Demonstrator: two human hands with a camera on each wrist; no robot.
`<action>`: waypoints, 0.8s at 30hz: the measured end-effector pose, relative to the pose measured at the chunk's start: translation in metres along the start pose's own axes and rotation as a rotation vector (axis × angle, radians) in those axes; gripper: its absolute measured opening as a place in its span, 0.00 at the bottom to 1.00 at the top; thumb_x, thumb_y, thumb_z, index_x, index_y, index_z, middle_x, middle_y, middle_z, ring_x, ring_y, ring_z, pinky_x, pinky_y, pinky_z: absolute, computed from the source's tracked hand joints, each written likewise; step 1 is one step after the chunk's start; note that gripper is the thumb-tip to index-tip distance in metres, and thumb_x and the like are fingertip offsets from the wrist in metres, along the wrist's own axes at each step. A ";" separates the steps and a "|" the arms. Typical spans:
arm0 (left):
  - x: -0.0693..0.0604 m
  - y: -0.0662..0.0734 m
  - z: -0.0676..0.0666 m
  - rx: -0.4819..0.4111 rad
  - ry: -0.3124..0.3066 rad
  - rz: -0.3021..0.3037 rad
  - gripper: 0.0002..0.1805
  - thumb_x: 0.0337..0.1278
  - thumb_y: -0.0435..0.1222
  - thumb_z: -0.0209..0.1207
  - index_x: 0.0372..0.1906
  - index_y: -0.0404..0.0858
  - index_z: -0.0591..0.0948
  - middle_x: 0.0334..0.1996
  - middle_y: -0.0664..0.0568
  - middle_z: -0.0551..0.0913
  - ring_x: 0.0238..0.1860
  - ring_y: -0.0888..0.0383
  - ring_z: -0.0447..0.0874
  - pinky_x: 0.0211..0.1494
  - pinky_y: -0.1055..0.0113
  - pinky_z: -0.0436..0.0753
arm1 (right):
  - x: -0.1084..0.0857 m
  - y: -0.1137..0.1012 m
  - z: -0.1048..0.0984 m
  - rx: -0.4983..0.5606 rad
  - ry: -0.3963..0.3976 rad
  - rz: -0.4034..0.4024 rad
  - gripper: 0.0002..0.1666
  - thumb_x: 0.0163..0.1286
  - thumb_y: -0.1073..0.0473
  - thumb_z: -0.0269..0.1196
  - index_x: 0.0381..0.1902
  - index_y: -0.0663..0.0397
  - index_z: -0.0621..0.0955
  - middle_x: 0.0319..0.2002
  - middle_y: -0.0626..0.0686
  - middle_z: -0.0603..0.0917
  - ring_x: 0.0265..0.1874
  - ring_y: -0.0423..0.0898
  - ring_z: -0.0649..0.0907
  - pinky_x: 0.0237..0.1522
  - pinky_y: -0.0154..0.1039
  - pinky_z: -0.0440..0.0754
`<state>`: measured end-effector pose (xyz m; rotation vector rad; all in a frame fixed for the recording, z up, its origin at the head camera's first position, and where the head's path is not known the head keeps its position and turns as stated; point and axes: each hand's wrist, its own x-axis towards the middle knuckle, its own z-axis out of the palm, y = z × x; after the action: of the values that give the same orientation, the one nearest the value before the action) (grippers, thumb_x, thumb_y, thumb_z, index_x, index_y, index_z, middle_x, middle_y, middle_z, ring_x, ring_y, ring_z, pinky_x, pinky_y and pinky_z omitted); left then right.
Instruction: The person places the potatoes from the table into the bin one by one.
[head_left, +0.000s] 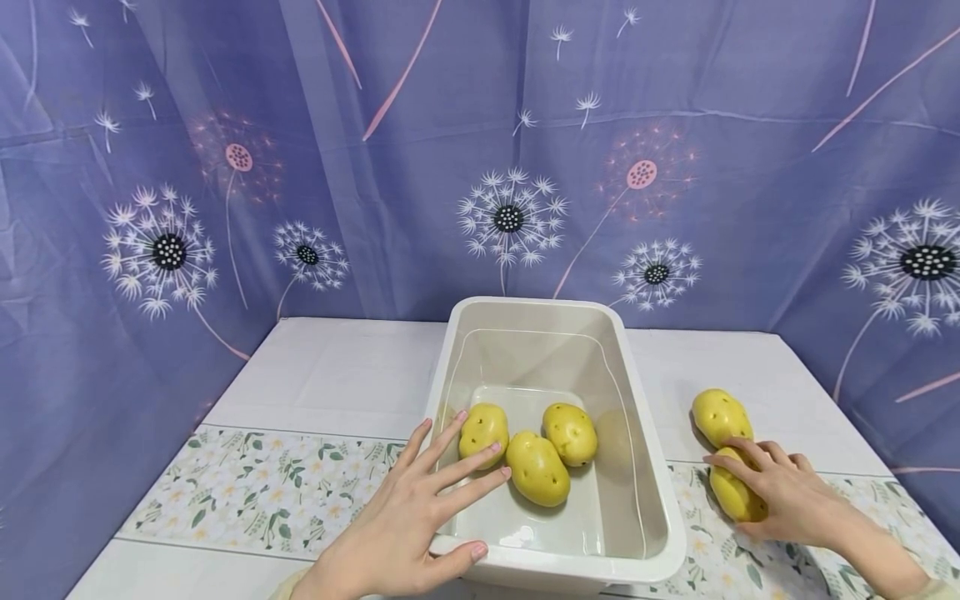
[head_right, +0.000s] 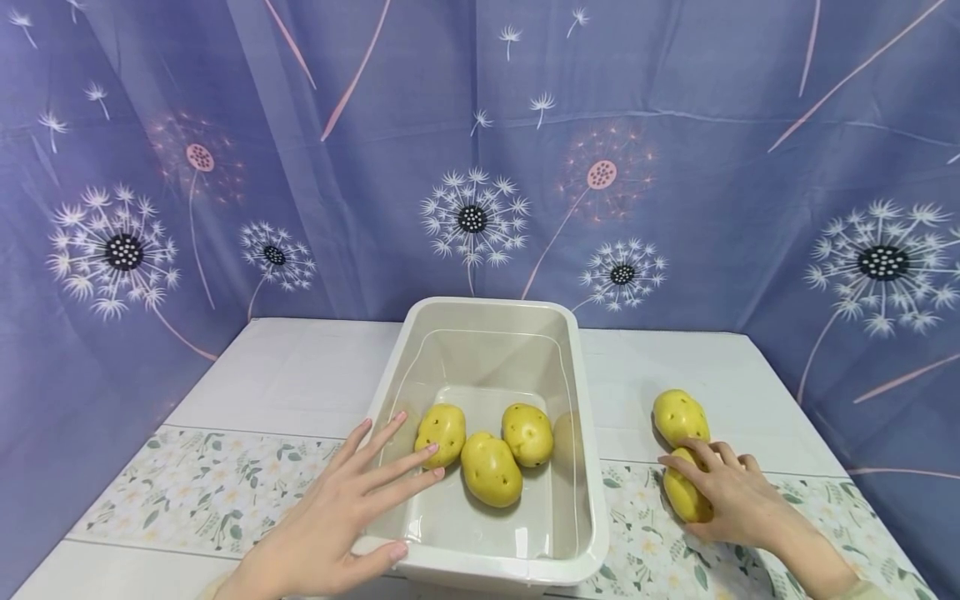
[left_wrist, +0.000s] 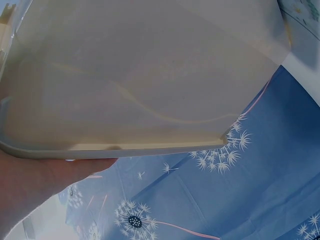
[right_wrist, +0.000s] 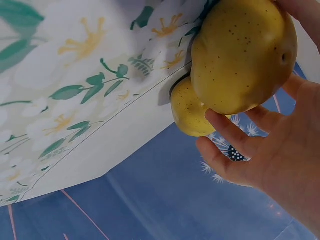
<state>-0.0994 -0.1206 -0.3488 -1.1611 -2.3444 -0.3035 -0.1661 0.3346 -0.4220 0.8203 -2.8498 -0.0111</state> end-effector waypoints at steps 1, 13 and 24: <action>0.000 0.000 0.000 -0.001 0.000 0.000 0.32 0.51 0.54 0.50 0.64 0.53 0.63 0.64 0.58 0.64 0.69 0.43 0.50 0.57 0.36 0.58 | 0.000 0.000 0.000 -0.004 -0.002 0.000 0.46 0.28 0.39 0.72 0.52 0.38 0.72 0.52 0.51 0.68 0.43 0.54 0.73 0.30 0.48 0.69; 0.000 0.000 0.000 -0.004 0.005 0.002 0.30 0.54 0.55 0.46 0.64 0.53 0.64 0.64 0.58 0.64 0.69 0.44 0.48 0.59 0.38 0.56 | 0.001 0.001 0.000 0.004 -0.084 0.029 0.48 0.28 0.43 0.73 0.53 0.39 0.70 0.55 0.53 0.66 0.46 0.56 0.72 0.29 0.48 0.68; 0.001 0.000 0.000 -0.010 0.002 0.003 0.32 0.49 0.53 0.52 0.63 0.53 0.64 0.64 0.58 0.64 0.69 0.44 0.48 0.58 0.37 0.56 | 0.002 0.001 0.001 -0.015 -0.046 0.007 0.47 0.26 0.45 0.73 0.51 0.37 0.71 0.53 0.52 0.66 0.43 0.53 0.73 0.26 0.43 0.66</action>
<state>-0.0999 -0.1201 -0.3486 -1.1684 -2.3423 -0.3156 -0.1686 0.3343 -0.4228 0.8177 -2.8916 -0.0512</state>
